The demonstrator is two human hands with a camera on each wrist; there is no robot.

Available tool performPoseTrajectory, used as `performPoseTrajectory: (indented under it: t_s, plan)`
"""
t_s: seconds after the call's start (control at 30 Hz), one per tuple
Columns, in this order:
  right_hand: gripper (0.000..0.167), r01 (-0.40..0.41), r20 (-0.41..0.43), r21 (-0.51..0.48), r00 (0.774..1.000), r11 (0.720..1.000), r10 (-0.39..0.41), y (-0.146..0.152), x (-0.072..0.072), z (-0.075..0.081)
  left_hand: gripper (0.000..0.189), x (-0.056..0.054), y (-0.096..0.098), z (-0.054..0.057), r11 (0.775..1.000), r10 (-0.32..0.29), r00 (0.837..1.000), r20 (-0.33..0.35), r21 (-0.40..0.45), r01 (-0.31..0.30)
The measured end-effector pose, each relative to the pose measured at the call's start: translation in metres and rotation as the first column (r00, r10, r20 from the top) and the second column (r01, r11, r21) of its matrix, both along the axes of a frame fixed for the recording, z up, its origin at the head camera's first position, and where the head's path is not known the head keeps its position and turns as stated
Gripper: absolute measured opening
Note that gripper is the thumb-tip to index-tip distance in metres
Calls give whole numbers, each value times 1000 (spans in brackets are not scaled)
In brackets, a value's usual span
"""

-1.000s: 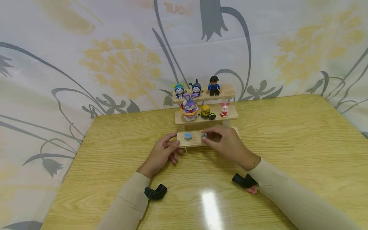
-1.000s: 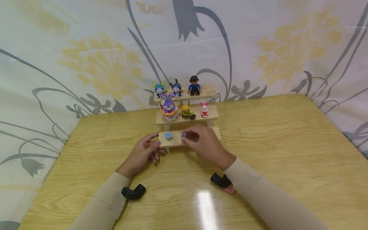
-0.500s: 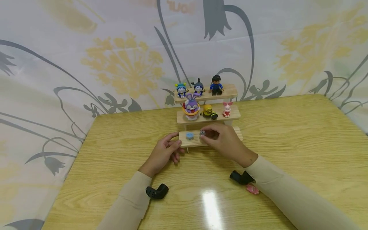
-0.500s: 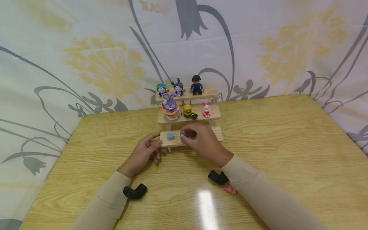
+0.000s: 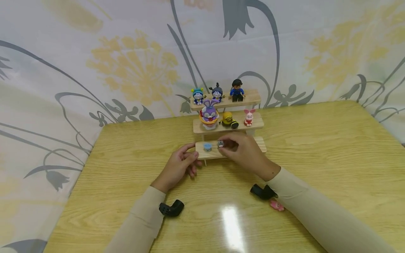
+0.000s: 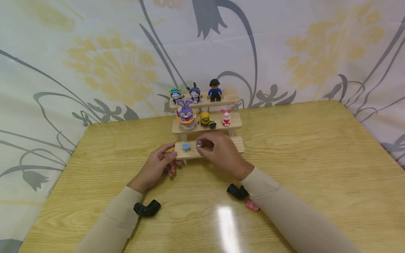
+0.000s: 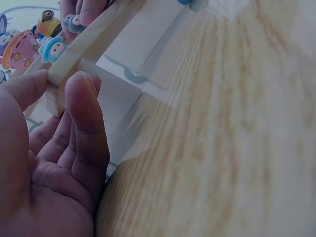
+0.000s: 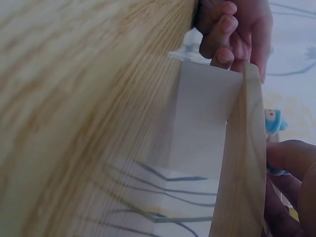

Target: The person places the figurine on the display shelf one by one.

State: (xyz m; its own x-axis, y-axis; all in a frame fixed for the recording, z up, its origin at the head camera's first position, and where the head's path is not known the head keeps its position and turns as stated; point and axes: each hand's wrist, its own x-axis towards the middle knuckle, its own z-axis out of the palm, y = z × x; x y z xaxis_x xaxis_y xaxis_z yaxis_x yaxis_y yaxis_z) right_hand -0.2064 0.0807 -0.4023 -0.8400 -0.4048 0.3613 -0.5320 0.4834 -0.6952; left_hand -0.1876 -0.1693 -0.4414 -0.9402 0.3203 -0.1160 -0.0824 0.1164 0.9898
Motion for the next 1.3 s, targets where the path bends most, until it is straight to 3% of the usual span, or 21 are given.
performPoseTrajectory:
  t_s: [0.3,0.93,1.3]
  plan:
    - [19,23,-76,16,997,1000,-22,-2,-1,-4,51,-1,0,0,1000,0,1000,-4,6,0]
    - [26,16,-61,22,998,1000,-15,0,0,-3,50,-1,0,1,1000,-2,1000,-5,9,2]
    - [35,-21,-47,-34,999,999,19,3,1,-1,52,0,0,2,1000,-2,1000,-5,-7,2]
